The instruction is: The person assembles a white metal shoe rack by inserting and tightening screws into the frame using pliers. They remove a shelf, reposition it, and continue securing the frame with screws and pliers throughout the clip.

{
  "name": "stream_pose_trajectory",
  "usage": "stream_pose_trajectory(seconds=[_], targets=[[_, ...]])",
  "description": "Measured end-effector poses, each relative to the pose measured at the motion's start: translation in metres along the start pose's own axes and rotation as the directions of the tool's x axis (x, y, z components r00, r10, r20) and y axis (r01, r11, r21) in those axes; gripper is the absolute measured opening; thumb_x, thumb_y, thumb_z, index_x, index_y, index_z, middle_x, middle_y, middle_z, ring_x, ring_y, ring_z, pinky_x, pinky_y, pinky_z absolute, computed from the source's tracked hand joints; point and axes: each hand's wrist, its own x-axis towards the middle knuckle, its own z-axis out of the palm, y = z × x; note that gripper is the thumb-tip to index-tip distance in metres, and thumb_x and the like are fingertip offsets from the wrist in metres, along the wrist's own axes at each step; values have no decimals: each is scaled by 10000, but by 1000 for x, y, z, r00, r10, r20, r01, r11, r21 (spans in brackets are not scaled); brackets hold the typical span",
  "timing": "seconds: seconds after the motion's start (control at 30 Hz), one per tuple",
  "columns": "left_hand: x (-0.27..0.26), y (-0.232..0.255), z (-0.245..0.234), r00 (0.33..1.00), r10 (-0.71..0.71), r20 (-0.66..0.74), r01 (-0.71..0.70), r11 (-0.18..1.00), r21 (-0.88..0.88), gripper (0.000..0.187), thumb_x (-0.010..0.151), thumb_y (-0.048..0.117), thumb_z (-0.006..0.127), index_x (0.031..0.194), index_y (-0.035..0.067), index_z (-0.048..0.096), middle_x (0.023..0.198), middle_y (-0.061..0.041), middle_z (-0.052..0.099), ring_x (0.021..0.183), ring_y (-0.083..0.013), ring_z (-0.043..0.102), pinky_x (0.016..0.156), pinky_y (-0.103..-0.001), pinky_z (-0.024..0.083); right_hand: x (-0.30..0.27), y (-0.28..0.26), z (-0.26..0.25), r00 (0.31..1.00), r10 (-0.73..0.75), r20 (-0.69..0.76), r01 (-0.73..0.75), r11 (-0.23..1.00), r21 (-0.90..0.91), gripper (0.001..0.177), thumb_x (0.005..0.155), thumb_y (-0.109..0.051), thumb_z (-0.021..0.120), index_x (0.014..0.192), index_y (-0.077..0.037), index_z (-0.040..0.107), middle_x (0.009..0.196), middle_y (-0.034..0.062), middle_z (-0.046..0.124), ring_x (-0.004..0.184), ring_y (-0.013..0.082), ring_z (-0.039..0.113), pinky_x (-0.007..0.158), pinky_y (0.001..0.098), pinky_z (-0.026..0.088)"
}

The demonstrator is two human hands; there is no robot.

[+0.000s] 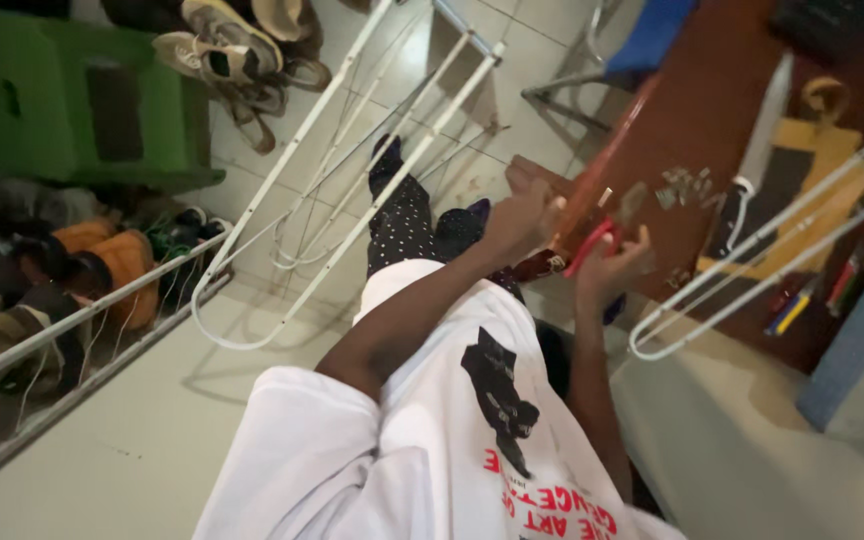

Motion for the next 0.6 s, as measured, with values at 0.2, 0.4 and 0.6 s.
stream_pose_trajectory(seconds=[0.2, 0.4, 0.6], targets=[[41, -141, -174, 735, 31, -677, -150, 982, -117, 304, 1102, 301, 515, 990, 33, 606, 799, -150, 613, 711, -257, 607, 660, -443, 499, -62, -42, 56, 873, 73, 481, -244, 921, 304, 611, 992, -392, 622, 1471, -22, 537, 1304, 171, 610, 1184, 298, 592, 1030, 450, 477], [122, -430, -322, 820, -79, -567, 174, 978, 115, 271, 1062, 324, 628, 1061, 53, 630, 924, -90, 648, 854, -268, 616, 764, -415, 519, -115, -133, 182, 470, 393, 790, -749, 652, 121, 781, 930, -513, 601, 1530, -67, 374, 1347, 201, 475, 1166, 327, 555, 958, 507, 547], [239, -660, -242, 971, -187, 147, 76, 830, 552, 313, 973, 143, 607, 1281, 152, 655, 1280, -164, 610, 1150, -411, 577, 928, -601, 470, -131, -159, 278, 746, 235, 624, -511, 802, 310, 679, 1088, -449, 424, 1577, -10, 251, 1553, 189, 359, 1376, 318, 476, 1095, 481, 473]])
